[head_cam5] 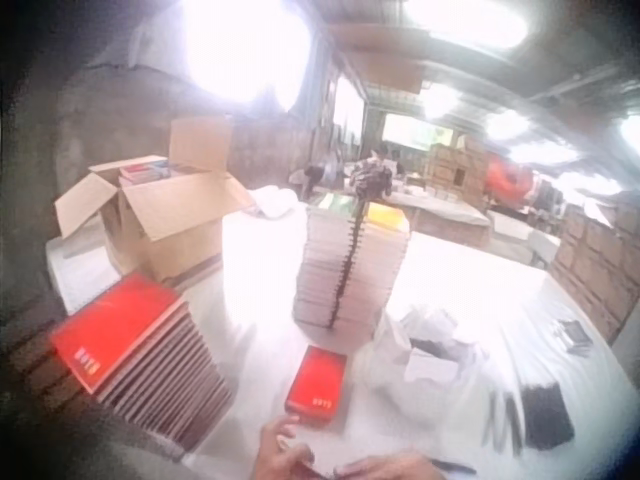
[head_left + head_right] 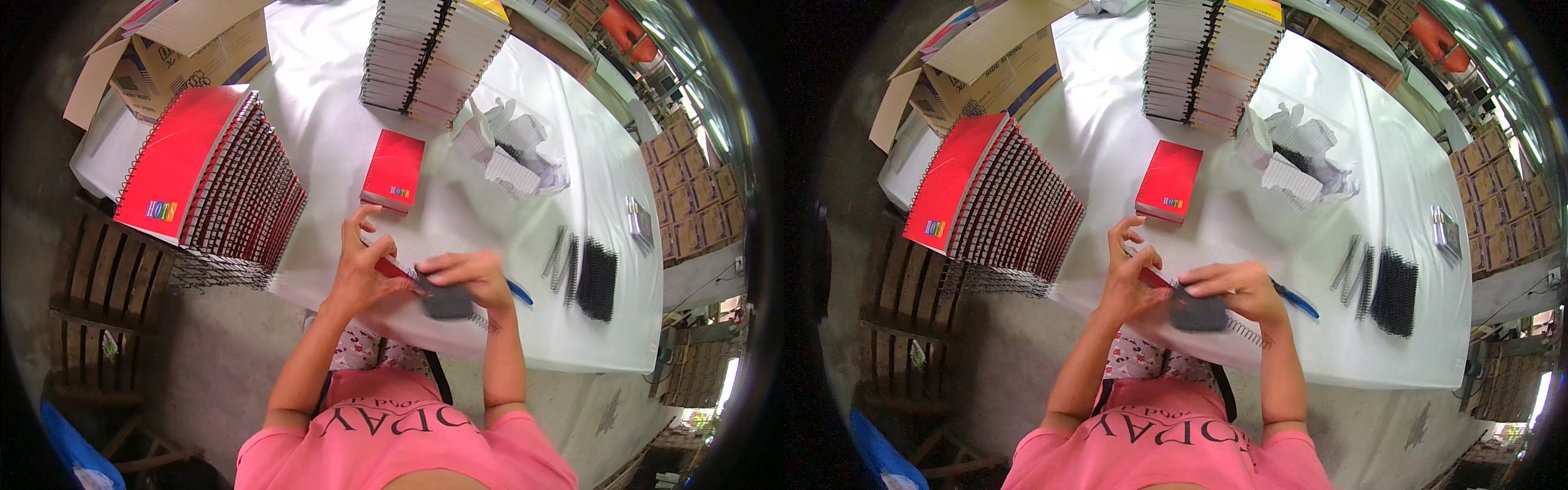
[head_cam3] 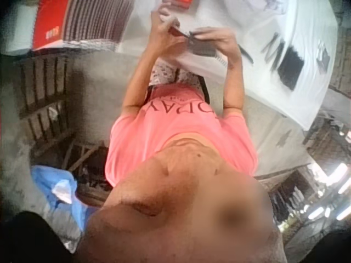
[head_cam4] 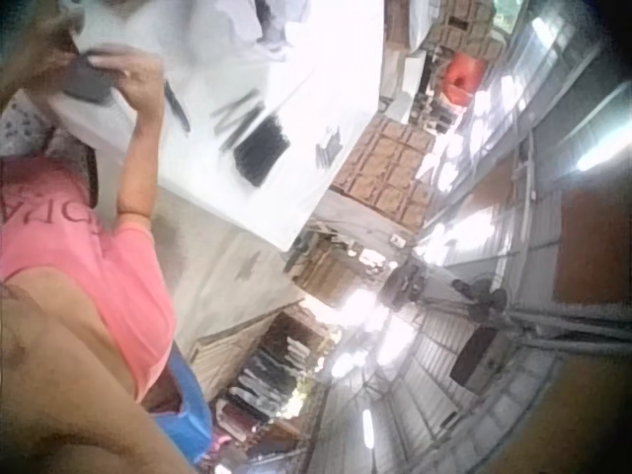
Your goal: The person uses wire cutters to trim and crimp the ends of the spiral wire on several red notebooks, handling them one at a time and placing them into a stack.
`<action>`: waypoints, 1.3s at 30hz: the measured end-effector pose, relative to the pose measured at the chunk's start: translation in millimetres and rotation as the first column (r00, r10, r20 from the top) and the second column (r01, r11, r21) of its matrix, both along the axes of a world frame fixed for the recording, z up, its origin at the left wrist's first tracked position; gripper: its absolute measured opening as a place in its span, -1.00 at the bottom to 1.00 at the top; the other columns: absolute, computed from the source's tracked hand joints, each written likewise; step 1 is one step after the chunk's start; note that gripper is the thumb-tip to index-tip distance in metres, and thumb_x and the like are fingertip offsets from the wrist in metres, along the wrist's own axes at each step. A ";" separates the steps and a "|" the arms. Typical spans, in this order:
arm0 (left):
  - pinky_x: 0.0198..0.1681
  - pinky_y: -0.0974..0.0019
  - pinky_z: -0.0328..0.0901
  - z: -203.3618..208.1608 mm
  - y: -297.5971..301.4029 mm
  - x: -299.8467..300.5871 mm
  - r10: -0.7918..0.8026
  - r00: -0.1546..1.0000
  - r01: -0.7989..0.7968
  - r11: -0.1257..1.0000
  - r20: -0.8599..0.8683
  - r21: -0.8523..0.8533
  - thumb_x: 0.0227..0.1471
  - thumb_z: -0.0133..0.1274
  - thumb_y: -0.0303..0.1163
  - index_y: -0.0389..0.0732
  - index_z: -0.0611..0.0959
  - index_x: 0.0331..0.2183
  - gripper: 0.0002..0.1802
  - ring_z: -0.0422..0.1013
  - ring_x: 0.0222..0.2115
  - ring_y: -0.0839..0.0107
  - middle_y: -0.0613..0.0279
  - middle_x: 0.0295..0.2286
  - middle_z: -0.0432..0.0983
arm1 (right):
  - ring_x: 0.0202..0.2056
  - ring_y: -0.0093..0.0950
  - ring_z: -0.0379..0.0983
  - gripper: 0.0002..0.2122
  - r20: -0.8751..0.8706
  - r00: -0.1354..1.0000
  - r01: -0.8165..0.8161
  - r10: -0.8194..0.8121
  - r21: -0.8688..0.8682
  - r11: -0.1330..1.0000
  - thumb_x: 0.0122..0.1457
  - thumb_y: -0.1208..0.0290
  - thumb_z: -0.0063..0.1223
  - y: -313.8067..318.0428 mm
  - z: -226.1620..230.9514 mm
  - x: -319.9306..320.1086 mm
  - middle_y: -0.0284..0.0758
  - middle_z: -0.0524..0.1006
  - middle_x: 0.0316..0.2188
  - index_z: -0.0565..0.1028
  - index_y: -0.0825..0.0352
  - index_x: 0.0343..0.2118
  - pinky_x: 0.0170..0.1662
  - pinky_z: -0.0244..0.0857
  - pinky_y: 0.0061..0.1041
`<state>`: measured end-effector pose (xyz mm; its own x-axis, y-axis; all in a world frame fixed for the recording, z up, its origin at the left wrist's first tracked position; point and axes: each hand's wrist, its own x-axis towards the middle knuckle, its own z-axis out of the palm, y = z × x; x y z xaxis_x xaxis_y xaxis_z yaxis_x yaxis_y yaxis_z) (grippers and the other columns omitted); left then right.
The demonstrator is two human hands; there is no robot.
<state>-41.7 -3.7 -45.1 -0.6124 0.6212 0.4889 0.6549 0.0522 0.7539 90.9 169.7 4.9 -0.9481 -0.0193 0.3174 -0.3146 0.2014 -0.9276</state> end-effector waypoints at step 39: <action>-0.26 0.51 0.20 -30.2 3.4 -11.9 -0.248 0.897 0.148 0.949 0.366 0.280 -0.15 0.26 -0.46 -0.20 0.28 -0.28 -0.52 0.19 -0.29 0.56 0.26 -0.23 0.18 | -0.16 -0.30 0.47 -0.63 -0.065 0.657 0.677 -0.751 0.489 0.550 -0.08 0.64 0.01 26.6 -3.2 -3.0 -0.16 0.54 -0.20 0.55 0.24 -0.15 -0.08 0.32 -0.44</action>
